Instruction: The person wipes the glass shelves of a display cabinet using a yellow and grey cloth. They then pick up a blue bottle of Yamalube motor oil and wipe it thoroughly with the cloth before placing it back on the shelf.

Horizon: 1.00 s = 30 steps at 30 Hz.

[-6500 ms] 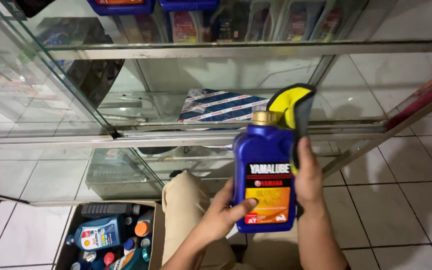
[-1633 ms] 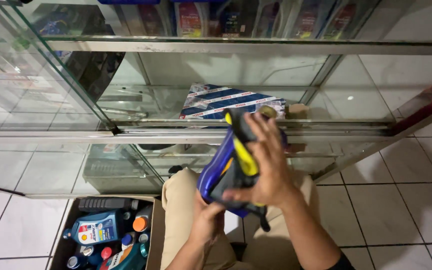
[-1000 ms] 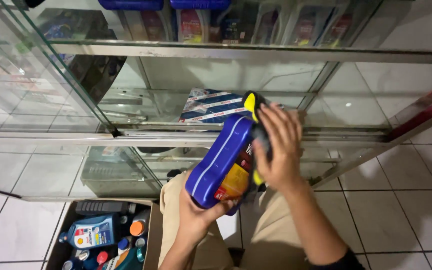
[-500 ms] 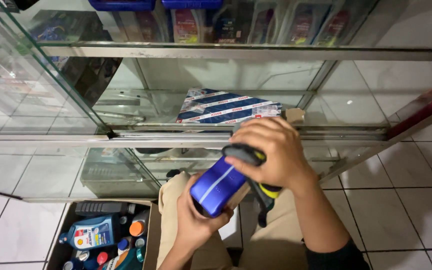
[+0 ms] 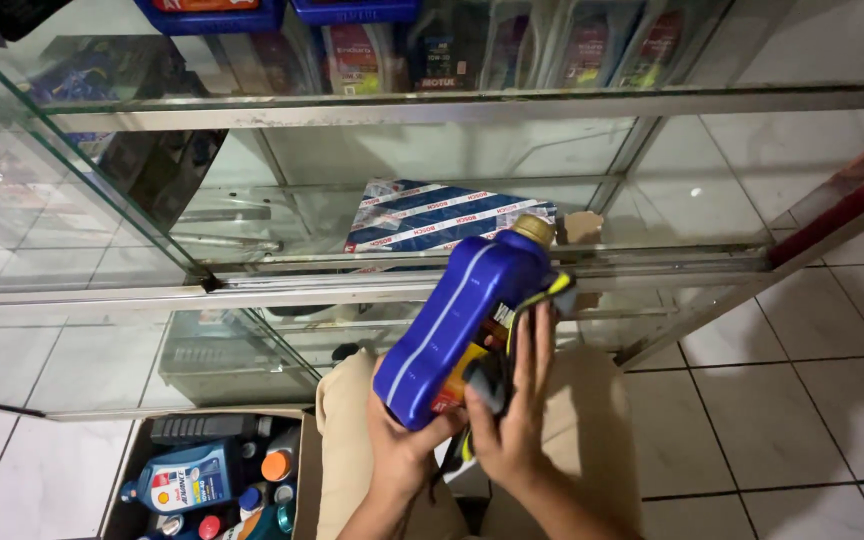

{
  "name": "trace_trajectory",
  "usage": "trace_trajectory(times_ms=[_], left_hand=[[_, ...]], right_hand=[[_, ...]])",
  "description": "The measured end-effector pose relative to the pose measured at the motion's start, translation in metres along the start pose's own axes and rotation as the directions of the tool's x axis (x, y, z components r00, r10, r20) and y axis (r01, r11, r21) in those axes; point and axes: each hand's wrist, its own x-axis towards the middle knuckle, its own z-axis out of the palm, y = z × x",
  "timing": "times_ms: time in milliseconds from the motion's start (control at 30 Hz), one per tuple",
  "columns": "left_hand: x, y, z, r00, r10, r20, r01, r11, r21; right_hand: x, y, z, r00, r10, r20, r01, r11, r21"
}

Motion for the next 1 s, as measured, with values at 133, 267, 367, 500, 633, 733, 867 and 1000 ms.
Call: trace_trajectory(times_ms=[133, 267, 367, 500, 633, 733, 867, 1000], left_hand=[[0.001, 0.001, 0.003, 1.000, -0.013, 0.014, 0.013, 1.000, -0.020], [-0.007, -0.011, 0.000, 0.989, -0.133, 0.065, 0.142, 0.976, -0.162], [-0.008, -0.017, 0.003, 0.980, -0.154, 0.125, 0.183, 0.947, -0.265], [-0.005, -0.024, 0.010, 0.982, -0.152, 0.111, 0.182, 0.921, -0.345], [-0.001, -0.035, 0.001, 0.992, -0.119, 0.046, 0.128, 0.947, -0.295], [0.004, -0.056, -0.013, 0.992, -0.120, 0.045, 0.127, 0.966, -0.225], [0.022, -0.042, -0.024, 0.959, -0.044, 0.281, 0.075, 0.992, -0.101], [0.048, -0.003, -0.023, 0.947, -0.001, 0.322, 0.077, 0.971, -0.225]], right_hand=[[0.007, 0.012, -0.001, 0.997, 0.075, -0.005, -0.074, 0.993, 0.093], [0.046, 0.026, -0.017, 0.944, 0.319, -0.082, -0.272, 0.896, 0.350], [0.044, 0.044, -0.020, 0.644, 0.733, 0.219, -0.611, 0.320, 0.724], [0.001, 0.046, -0.003, 0.562, 0.711, 0.423, -0.578, -0.029, 0.816], [-0.036, 0.035, 0.005, 0.566, 0.709, 0.420, -0.692, 0.132, 0.709], [-0.042, 0.040, 0.002, 0.647, 0.641, 0.412, -0.593, 0.084, 0.801], [0.000, 0.057, -0.031, 0.636, 0.594, 0.493, -0.681, 0.129, 0.721], [0.048, 0.049, -0.063, 0.805, 0.304, 0.509, -0.589, 0.509, 0.628]])
